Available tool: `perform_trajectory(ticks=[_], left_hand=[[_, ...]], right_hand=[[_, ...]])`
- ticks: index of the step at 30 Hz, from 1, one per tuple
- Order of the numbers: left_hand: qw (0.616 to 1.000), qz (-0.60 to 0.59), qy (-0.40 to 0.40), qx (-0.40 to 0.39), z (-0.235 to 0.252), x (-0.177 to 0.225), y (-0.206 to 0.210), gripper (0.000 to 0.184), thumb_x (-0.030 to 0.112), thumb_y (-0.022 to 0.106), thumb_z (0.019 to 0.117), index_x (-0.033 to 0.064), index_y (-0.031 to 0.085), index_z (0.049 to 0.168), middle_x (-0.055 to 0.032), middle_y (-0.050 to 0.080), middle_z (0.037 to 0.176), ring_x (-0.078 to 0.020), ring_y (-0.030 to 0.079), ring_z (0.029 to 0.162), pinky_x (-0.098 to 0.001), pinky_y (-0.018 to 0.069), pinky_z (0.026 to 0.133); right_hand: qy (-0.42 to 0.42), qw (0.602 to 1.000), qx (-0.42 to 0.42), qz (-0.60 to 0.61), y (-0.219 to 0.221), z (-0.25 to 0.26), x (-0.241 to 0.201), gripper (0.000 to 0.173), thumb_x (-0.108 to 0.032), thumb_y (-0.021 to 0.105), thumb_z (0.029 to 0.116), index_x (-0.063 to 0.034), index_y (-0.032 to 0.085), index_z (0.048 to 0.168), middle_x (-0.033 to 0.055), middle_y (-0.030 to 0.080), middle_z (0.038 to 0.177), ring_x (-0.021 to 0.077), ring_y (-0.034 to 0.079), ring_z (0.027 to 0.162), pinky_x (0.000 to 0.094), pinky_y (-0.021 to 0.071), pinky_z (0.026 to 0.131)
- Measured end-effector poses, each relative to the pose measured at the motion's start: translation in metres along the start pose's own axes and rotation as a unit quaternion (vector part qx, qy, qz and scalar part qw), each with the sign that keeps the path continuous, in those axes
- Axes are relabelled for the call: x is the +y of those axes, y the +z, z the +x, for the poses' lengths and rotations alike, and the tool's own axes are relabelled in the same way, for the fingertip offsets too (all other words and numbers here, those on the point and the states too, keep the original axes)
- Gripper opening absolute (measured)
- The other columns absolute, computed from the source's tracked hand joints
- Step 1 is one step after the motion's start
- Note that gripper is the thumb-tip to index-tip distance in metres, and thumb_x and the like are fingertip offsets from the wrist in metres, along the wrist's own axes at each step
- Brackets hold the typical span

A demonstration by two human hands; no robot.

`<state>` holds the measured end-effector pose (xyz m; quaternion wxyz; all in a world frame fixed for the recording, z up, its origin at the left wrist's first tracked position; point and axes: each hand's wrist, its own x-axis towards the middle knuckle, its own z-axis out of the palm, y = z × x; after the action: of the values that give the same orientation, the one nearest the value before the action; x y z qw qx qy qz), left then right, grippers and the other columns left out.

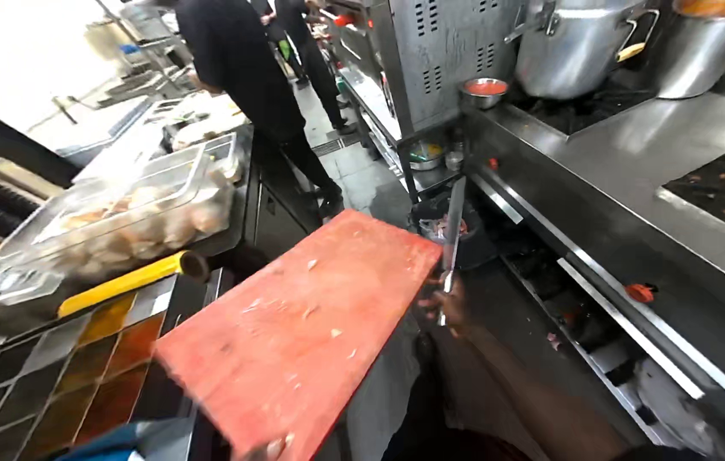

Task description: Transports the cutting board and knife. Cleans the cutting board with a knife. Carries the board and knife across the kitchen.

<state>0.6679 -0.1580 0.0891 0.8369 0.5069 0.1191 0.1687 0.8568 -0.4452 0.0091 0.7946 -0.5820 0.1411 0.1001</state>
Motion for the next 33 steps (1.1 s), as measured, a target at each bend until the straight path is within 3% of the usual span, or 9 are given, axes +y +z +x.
perform_trajectory(ticks=[3,6,9,13,16,23,27,29,33], left_hand=[[0.998,-0.002,-0.06,0.011,0.095,-0.046,0.043,0.026,-0.003,0.049,0.0818,0.0093,0.055,0.105,0.0009,0.074,0.079,-0.0087,0.073,0.071,-0.0295,0.0631,0.064],[0.992,0.011,-0.125,0.009,0.196,-0.101,0.078,0.039,-0.001,0.052,0.0791,0.0037,0.046,0.117,-0.0032,0.07,0.083,-0.0122,0.072,0.071,-0.0322,0.0632,0.061],[0.979,0.071,-0.192,0.001,0.289,-0.16,0.116,0.053,-0.003,0.055,0.0801,-0.0029,0.042,0.132,-0.0121,0.067,0.092,-0.019,0.071,0.075,-0.0379,0.0624,0.063],[0.952,0.149,-0.265,-0.025,0.391,-0.246,0.162,0.045,-0.008,0.059,0.0864,-0.007,0.048,0.13,-0.0216,0.065,0.096,-0.0273,0.068,0.076,-0.044,0.0599,0.064],[0.938,0.18,-0.295,-0.032,0.448,-0.306,0.187,0.037,-0.006,0.06,0.0897,-0.0069,0.051,0.126,-0.0229,0.065,0.095,-0.0292,0.067,0.075,-0.0462,0.0588,0.064],[0.912,0.166,-0.369,0.064,0.491,-0.388,0.205,0.039,-0.003,0.056,0.0925,-0.0039,0.049,0.131,-0.0251,0.064,0.102,-0.0342,0.067,0.082,-0.0523,0.0578,0.066],[0.908,0.121,-0.388,0.1,0.48,-0.424,0.204,0.047,-0.008,0.054,0.0895,-0.002,0.043,0.135,-0.025,0.063,0.104,-0.0331,0.068,0.081,-0.0498,0.0597,0.064],[0.904,0.108,-0.4,0.108,0.476,-0.434,0.206,0.054,-0.009,0.053,0.088,-0.001,0.039,0.14,-0.0243,0.063,0.108,-0.0315,0.069,0.084,-0.0478,0.0604,0.067],[0.896,0.1,-0.414,0.125,0.47,-0.447,0.206,0.057,-0.01,0.054,0.0886,0.0004,0.036,0.142,-0.0217,0.065,0.109,-0.0291,0.071,0.086,-0.0462,0.0619,0.072]], right_hand=[[0.006,0.997,0.063,-0.05,-0.034,0.071,-0.003,0.041,0.002,0.055,0.0966,-0.0062,0.042,0.135,0.015,0.069,0.102,0.0227,0.068,0.069,0.0365,0.0564,0.056],[0.058,0.985,0.124,-0.103,-0.06,0.135,-0.016,0.038,0.0,0.054,0.1,-0.0059,0.044,0.136,0.0147,0.069,0.111,0.0243,0.07,0.073,0.0382,0.0584,0.059],[0.091,0.961,0.154,-0.209,-0.078,0.172,-0.034,0.029,-0.012,0.059,0.103,-0.004,0.049,0.129,0.011,0.071,0.101,0.0178,0.063,0.059,0.034,0.0536,0.051],[0.156,0.922,0.12,-0.333,-0.083,0.186,-0.065,0.042,-0.043,0.057,0.1044,-0.0069,0.055,0.126,0.0085,0.064,0.082,0.0188,0.061,0.055,0.0362,0.056,0.052],[0.157,0.912,0.068,-0.373,-0.072,0.202,-0.081,0.048,-0.051,0.053,0.1038,-0.0067,0.057,0.12,0.0068,0.058,0.076,0.0188,0.059,0.056,0.0383,0.0547,0.055],[0.183,0.903,-0.053,-0.385,-0.068,0.282,-0.089,0.052,-0.053,0.037,0.1074,-0.0074,0.058,0.122,0.0066,0.056,0.079,0.0194,0.057,0.061,0.0399,0.0526,0.059],[0.195,0.866,-0.169,-0.428,-0.083,0.349,-0.066,0.053,-0.05,0.034,0.1093,-0.0061,0.06,0.125,0.0132,0.062,0.085,0.0271,0.062,0.073,0.0481,0.0542,0.071],[0.208,0.845,-0.214,-0.444,-0.087,0.388,-0.056,0.052,-0.048,0.034,0.1102,-0.0046,0.059,0.126,0.0173,0.064,0.094,0.0311,0.065,0.083,0.0521,0.0539,0.08],[0.194,0.806,-0.318,-0.461,-0.085,0.457,-0.039,0.052,-0.045,0.033,0.1113,-0.0013,0.06,0.123,0.0207,0.066,0.1,0.0345,0.067,0.094,0.0546,0.0527,0.088]])
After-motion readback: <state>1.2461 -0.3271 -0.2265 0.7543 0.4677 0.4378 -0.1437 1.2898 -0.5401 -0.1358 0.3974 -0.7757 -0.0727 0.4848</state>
